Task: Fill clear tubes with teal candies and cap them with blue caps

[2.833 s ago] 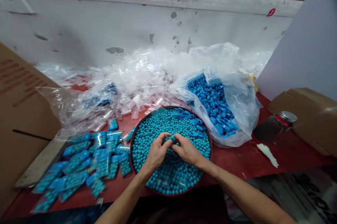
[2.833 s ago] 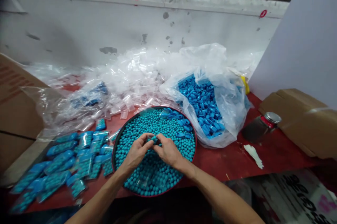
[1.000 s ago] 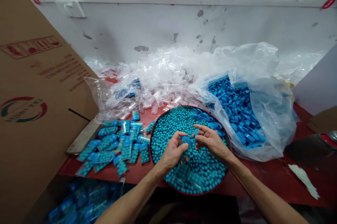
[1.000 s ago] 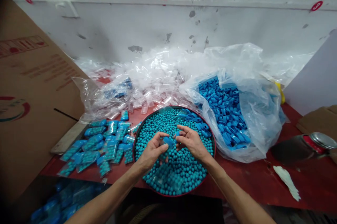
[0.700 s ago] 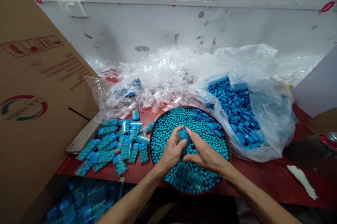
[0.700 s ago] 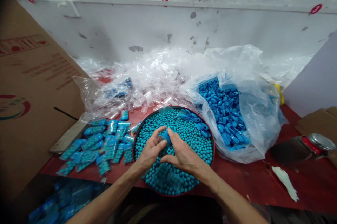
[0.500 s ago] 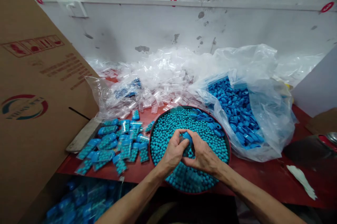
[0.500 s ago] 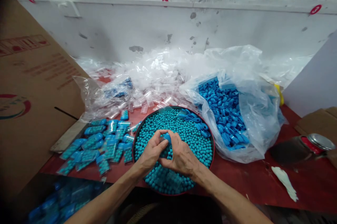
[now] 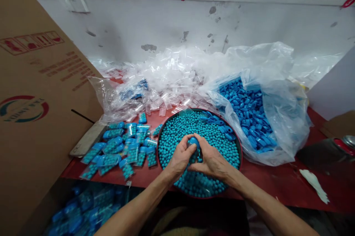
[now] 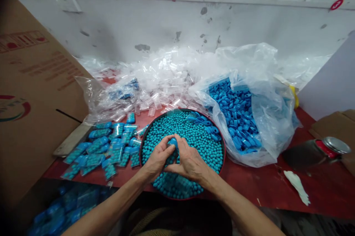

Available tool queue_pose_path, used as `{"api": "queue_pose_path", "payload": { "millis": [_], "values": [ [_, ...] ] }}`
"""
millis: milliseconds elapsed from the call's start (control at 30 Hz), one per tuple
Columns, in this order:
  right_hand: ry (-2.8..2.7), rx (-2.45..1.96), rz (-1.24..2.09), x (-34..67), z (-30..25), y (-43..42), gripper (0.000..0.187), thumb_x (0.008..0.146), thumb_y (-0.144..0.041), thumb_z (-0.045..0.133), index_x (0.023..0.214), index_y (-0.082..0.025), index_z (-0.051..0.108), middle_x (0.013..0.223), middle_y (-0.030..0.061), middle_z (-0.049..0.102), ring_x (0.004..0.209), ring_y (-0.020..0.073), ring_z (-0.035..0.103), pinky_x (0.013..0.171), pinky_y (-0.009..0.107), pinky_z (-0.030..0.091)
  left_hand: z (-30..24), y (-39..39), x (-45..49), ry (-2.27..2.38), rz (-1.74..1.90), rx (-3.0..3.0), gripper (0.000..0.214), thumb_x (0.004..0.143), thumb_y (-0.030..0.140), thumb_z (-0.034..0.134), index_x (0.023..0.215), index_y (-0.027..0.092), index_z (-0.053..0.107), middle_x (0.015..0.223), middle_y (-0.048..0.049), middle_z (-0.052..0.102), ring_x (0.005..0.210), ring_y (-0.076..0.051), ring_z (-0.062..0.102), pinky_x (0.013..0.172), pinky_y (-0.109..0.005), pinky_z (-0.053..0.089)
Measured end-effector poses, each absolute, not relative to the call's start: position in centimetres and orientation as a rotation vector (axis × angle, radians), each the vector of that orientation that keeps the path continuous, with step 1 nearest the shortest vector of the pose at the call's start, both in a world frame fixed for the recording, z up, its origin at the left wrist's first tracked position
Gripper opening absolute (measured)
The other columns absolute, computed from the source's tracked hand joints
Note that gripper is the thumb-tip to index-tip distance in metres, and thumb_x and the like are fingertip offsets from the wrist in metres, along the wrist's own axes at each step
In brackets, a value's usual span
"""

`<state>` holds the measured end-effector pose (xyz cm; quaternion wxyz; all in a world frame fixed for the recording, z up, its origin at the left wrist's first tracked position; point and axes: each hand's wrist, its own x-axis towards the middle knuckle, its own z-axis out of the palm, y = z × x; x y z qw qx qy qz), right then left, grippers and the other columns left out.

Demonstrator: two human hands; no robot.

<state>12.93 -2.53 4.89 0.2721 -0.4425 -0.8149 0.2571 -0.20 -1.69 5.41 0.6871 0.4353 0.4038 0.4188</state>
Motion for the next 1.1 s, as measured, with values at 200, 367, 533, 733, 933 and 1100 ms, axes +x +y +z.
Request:
{"api": "queue_pose_path", "payload": {
  "millis": [200,367,533,733,933,1100],
  "values": [
    [-2.226,-1.186,0.368,12.3,3.9,-2.6,0.072,0.062,-0.026,0.058,0.124,-0.013,0.023,0.095,0.0104,0.046,0.08,0.0225,0.052,0.061,0.033,0.046,5.1,-1.9,0.3,1.063,1.052,1.101,0.021,0.074,0.032,0.053,0.088,0.017,0.049,0.065,0.0036,0.045,0.056,-0.006,0.039,0.051,-0.016,0.032],
    [-2.247,-1.196,0.45,11.6,3.8,-2.2,0.073,0.064,-0.031,0.059,0.125,-0.015,0.023,0.097,0.0091,0.046,0.08,0.0209,0.052,0.064,0.032,0.046,4.6,-1.8,0.3,1.196,1.117,1.236,0.017,0.073,0.03,0.054,0.085,0.018,0.051,0.065,0.0045,0.044,0.055,-0.006,0.038,0.051,-0.015,0.032],
    [-2.318,-1.248,0.62,13.1,5.4,-2.6,0.077,0.071,-0.044,0.057,0.132,-0.02,0.016,0.114,0.0113,0.044,0.093,0.0225,0.051,0.073,0.034,0.044,5.0,-0.7,-3.0,1.226,1.121,1.157,0.03,0.072,0.035,0.052,0.097,0.02,0.047,0.059,0.0067,0.043,0.045,-0.006,0.041,0.044,-0.017,0.035],
    [-2.609,-1.219,0.756,17.0,5.3,-5.7,0.049,0.076,-0.046,0.051,0.117,-0.021,0.044,0.098,0.0073,0.057,0.09,0.0208,0.053,0.075,0.03,0.041,4.6,0.5,-11.0,1.845,1.243,1.494,0.04,0.072,0.031,0.051,0.109,0.017,0.047,0.086,-0.0029,0.056,0.078,-0.017,0.054,0.073,-0.031,0.043],
    [-2.754,-1.396,0.55,16.2,3.9,-7.5,0.029,0.079,-0.04,0.048,0.099,-0.02,0.054,0.084,0.0072,0.059,0.078,0.0203,0.053,0.065,0.028,0.038,4.6,-3.1,-8.2,1.607,0.955,2.121,0.032,0.078,0.027,0.045,0.109,0.018,0.05,0.106,-0.007,0.055,0.1,-0.021,0.048,0.09,-0.034,0.034],
    [-2.609,-1.468,0.846,16.3,4.1,-4.8,0.026,0.073,-0.032,0.053,0.094,-0.018,0.058,0.076,0.0039,0.061,0.07,0.0175,0.055,0.059,0.024,0.038,4.1,-4.9,-2.9,1.094,0.582,2.229,0.041,0.073,0.023,0.055,0.113,0.025,0.048,0.105,-0.0058,0.055,0.101,-0.022,0.046,0.087,-0.034,0.032]
  ]
}}
